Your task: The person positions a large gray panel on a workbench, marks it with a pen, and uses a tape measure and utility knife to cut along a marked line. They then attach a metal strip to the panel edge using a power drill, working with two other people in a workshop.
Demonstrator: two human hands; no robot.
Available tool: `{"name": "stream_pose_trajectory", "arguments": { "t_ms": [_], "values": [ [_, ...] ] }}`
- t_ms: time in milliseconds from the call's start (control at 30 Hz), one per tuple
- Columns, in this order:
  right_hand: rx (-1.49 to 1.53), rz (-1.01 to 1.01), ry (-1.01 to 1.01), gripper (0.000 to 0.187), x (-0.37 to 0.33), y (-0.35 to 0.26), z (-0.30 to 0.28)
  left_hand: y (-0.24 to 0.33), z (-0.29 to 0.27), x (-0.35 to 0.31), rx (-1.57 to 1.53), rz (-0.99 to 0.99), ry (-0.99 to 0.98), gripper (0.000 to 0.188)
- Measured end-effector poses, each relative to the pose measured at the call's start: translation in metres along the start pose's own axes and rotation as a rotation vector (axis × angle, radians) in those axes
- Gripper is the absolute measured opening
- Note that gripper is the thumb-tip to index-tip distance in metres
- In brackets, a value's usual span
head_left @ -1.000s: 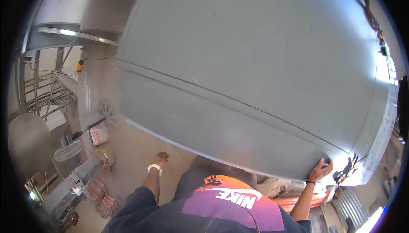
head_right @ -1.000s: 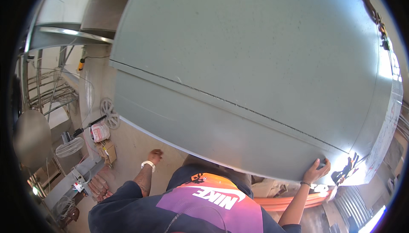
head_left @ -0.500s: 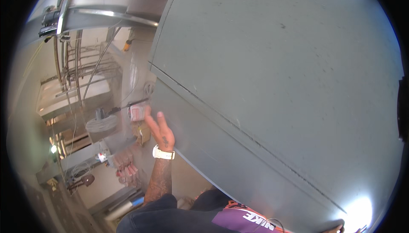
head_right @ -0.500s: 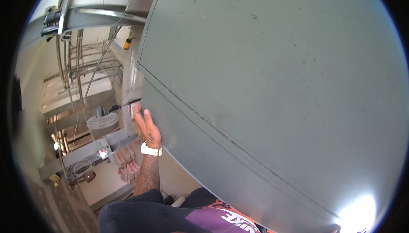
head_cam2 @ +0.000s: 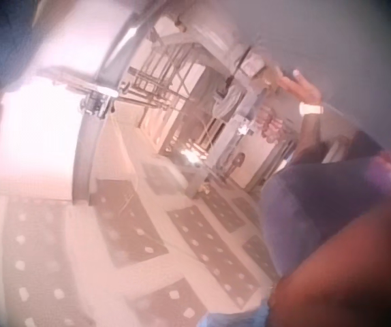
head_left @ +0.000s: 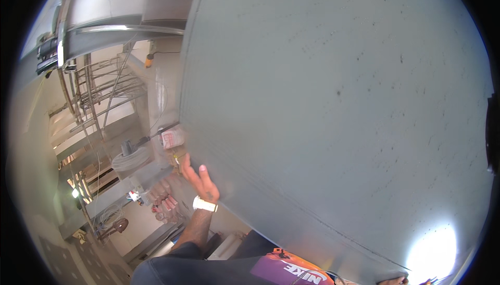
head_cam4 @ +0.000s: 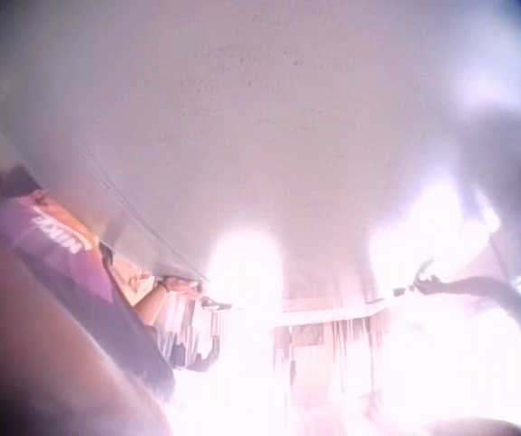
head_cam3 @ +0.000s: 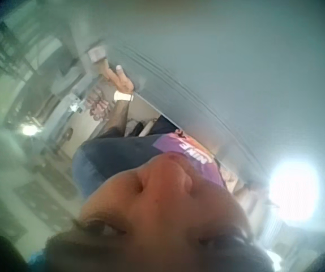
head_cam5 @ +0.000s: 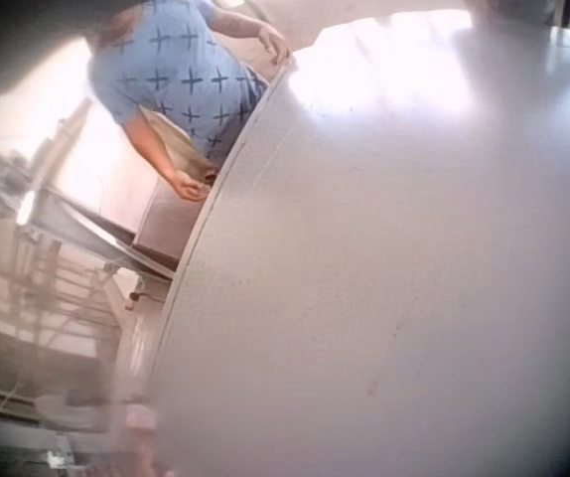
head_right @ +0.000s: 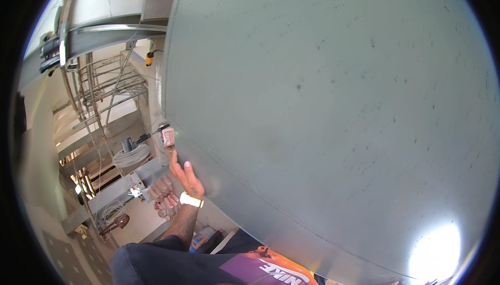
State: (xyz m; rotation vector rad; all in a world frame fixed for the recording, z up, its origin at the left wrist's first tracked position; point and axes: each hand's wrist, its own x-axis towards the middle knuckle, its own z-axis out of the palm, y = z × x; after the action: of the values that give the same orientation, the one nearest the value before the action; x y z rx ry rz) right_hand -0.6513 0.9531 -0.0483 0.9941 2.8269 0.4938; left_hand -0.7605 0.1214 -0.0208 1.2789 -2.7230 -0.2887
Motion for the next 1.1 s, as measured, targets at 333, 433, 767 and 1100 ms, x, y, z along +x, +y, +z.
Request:
{"name": "stream_pose_trajectory", "arguments": {
  "t_ms": [333, 433, 767, 1100],
  "values": [
    [-0.252, -0.032, -0.114, 0.059, 0.019, -0.036, -0.036, -0.008, -0.001, 0.002, 0.080, -0.011, -0.037, 0.060],
    [-0.037, -0.173, 0.046, 0.050, 0.008, -0.052, -0.033, -0.010, 0.001, -0.001, 0.065, -0.026, -0.097, 0.064],
    [0.330, 0.106, 0.235, 0.036, -0.012, -0.101, -0.049, -0.017, -0.004, 0.000, 0.083, 0.070, 0.004, 0.059],
    [0.438, 0.117, 0.281, 0.035, -0.018, -0.110, -0.073, -0.037, 0.001, -0.008, -0.037, 0.108, 0.121, 0.057]
  ]
}}
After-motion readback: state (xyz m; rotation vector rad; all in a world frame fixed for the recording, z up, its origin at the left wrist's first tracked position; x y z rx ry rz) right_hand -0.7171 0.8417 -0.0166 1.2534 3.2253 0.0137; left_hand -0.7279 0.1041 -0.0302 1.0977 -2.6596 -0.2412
